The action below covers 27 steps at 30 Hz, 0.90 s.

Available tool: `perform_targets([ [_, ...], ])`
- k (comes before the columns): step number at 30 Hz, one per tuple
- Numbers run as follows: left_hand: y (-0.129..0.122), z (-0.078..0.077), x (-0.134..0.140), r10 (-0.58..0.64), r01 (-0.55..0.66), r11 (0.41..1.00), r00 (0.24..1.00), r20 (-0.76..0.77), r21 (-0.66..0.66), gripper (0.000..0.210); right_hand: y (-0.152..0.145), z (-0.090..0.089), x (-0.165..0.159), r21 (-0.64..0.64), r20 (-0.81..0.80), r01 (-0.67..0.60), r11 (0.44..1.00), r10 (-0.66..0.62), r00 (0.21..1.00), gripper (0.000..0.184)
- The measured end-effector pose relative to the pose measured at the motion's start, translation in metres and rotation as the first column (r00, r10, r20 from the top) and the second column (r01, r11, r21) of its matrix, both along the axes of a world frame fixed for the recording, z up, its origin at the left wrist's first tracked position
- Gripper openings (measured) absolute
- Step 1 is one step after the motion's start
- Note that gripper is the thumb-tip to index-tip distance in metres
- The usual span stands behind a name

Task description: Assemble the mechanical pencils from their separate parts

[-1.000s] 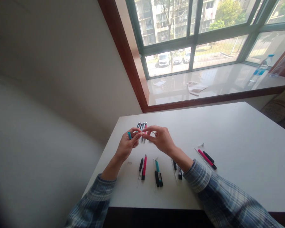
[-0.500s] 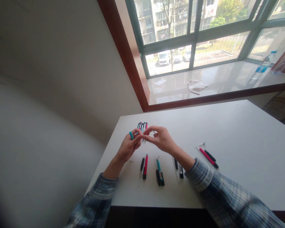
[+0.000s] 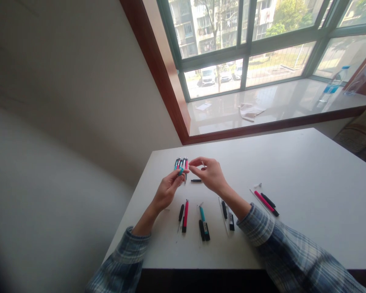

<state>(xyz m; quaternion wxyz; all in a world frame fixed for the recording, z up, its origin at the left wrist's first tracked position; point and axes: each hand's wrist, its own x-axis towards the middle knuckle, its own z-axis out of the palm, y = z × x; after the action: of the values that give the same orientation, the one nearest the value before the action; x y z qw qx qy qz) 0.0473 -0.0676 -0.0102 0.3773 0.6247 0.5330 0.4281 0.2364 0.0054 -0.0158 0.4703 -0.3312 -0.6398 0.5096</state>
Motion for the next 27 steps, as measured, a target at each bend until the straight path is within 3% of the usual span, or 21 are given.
perform_targets([
  [6, 0.002, -0.002, 0.000, 0.008, -0.005, 0.999, 0.996, -0.089, 0.036, 0.038, -0.007, 0.007, 0.000, 0.160, 0.041, 0.044, 0.986, -0.051, 0.998, 0.021],
  [11, 0.003, -0.002, 0.000, 0.006, 0.000, 0.999, 0.995, -0.100, 0.054, 0.034, -0.011, 0.011, 0.001, 0.268, 0.108, -0.008, 0.963, -0.022, 0.994, 0.019],
  [19, 0.002, -0.002, 0.001, 0.001, 0.001, 0.999, 0.998, -0.059, 0.032, 0.034, -0.012, 0.013, 0.001, 0.152, 0.038, 0.024, 0.988, -0.031, 0.999, 0.026],
  [27, 0.001, -0.005, 0.000, -0.048, 0.049, 0.999, 0.999, -0.024, 0.006, 0.031, -0.013, 0.012, 0.001, 0.153, 0.076, -0.035, 0.988, 0.023, 0.997, 0.027],
])
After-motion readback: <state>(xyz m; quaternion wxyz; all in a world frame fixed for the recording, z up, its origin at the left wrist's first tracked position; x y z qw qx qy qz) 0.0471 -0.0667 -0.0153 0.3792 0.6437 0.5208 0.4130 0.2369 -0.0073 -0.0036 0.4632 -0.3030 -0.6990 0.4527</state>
